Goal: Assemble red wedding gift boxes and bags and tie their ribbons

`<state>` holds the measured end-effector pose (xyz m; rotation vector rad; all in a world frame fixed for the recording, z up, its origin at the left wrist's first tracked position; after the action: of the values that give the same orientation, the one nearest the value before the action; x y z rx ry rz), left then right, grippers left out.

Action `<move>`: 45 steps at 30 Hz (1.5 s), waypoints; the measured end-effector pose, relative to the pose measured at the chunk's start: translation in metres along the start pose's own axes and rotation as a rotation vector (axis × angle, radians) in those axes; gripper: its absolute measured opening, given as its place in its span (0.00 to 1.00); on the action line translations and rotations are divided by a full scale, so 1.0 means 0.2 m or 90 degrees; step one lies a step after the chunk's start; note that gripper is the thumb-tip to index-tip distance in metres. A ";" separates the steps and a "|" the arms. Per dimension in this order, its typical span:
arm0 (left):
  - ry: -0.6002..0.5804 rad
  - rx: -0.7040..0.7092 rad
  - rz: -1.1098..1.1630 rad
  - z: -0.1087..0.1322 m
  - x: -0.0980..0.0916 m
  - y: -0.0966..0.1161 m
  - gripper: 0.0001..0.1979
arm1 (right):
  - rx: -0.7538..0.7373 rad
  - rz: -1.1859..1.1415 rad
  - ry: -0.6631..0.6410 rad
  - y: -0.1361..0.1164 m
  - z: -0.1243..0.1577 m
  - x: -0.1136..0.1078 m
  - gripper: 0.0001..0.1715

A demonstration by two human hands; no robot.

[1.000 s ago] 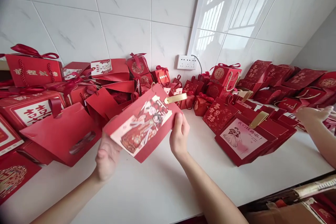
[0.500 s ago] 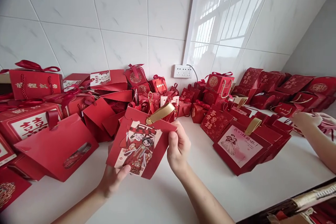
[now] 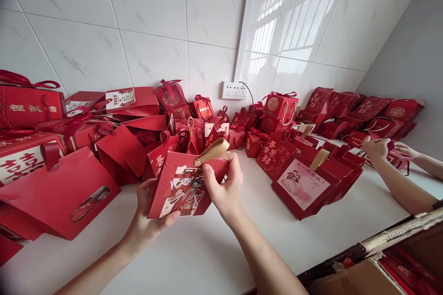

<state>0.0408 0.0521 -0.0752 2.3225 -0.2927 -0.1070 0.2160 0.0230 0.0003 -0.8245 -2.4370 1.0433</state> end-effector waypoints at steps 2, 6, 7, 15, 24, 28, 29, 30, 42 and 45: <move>-0.011 -0.018 -0.005 0.00 0.00 0.00 0.33 | -0.004 0.002 0.000 0.00 0.00 0.00 0.11; -0.033 -0.055 0.000 -0.01 0.00 0.02 0.34 | 0.006 0.006 0.006 -0.01 0.00 -0.01 0.11; -0.038 -0.067 0.003 -0.01 0.00 0.03 0.34 | 0.013 0.009 0.011 -0.02 0.00 -0.01 0.11; -0.006 -0.157 0.081 0.00 0.06 0.10 0.33 | 0.035 0.067 -0.005 -0.10 0.00 -0.01 0.13; -0.028 -0.160 0.102 0.00 0.03 0.06 0.35 | -0.150 0.174 -0.047 -0.17 -0.04 -0.09 0.05; 0.011 -0.159 0.069 0.00 0.04 0.06 0.36 | -0.184 0.166 -0.031 -0.17 -0.06 -0.11 0.08; 0.014 -0.159 0.065 0.00 0.04 0.07 0.36 | -0.160 0.147 -0.038 -0.17 -0.07 -0.12 0.08; 0.011 -0.161 0.064 0.00 0.04 0.07 0.36 | -0.129 0.123 -0.049 -0.16 -0.07 -0.12 0.07; -0.038 -0.156 0.109 0.01 0.05 0.08 0.35 | -0.118 0.031 -0.030 -0.15 -0.04 -0.11 0.05; -0.029 -0.165 0.126 0.00 0.05 0.08 0.35 | -0.132 0.030 -0.044 -0.15 -0.03 -0.12 0.03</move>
<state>0.0474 0.0380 -0.0639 2.0253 -0.5002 -0.0927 0.2268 -0.0047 0.0243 -0.9291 -2.6290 0.8591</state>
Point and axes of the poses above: each hand's wrist, its own z-axis away from the middle knuckle, its own x-axis out of the palm, y = z × x, the point moved 1 cm from there along -z, towards the middle knuckle, and after that the axes turned 15 degrees about x, right-handed, at the moved point
